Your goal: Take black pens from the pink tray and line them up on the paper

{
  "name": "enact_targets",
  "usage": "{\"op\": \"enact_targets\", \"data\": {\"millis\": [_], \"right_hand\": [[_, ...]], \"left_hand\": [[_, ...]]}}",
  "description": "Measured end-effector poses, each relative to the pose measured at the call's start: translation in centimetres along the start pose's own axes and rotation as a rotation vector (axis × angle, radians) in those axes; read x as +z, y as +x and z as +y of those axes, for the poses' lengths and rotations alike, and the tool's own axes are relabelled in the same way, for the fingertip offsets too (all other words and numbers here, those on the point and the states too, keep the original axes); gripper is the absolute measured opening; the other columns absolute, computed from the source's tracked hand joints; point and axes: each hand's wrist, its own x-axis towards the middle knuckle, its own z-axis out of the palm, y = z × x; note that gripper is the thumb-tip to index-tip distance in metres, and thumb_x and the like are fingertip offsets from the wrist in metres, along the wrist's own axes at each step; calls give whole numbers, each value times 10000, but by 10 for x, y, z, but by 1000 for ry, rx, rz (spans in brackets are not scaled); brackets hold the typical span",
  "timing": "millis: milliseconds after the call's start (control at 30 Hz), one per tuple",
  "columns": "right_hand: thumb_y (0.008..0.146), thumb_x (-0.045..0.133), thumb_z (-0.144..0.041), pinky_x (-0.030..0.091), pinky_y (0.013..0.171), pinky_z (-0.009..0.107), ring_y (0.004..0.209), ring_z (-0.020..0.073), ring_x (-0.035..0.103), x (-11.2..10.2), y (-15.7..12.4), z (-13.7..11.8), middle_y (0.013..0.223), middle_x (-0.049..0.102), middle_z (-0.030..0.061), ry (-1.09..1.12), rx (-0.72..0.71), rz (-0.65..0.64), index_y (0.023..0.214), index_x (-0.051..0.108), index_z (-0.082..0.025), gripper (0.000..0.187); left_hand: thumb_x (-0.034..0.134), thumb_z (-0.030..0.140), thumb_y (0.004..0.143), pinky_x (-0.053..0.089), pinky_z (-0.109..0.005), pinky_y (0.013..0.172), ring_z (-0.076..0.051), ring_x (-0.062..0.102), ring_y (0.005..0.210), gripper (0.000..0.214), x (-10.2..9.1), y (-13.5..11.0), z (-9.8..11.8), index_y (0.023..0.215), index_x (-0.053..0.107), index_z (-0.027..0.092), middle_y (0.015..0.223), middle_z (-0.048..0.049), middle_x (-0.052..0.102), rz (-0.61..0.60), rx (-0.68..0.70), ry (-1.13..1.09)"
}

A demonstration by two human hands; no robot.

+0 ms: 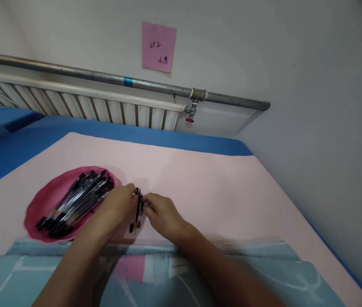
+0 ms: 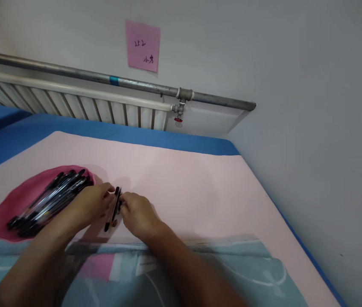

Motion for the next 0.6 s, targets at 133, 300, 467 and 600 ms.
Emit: {"op": "enact_targets", "data": {"millis": [133,300,467,600], "right_hand": [[829,435,-152,372,649,223,740,124,539,1,0,2,869,631,-1,26,15,7,953,592,-234,217],[833,438,-168,369,632,219,709,117,540,3,-1,4,823,633,-8,45,27,34,948,596,-236,207],[789,460,-123,366,630,217,720,119,539,3,-1,2,840,629,-5,20,2,12,943,596,-233,233],[773,477,-116,376,665,221,769,124,548,4,-1,1,869,630,-9,25,-3,-10,976,586,-243,262]], "left_hand": [[367,306,806,395,-240,587,-180,623,715,280,-19,-6,-15,911,603,198,853,-56,696,175,-47,-59],[336,312,786,359,-300,565,-255,595,716,298,-31,-6,-36,829,607,193,803,-101,682,280,-163,62],[337,280,767,348,-307,567,-254,585,718,281,-27,-4,-38,821,602,203,836,-94,680,205,-134,99],[331,279,771,348,-307,569,-251,588,724,290,-26,-4,-38,829,605,203,847,-91,681,210,-116,109]]}}
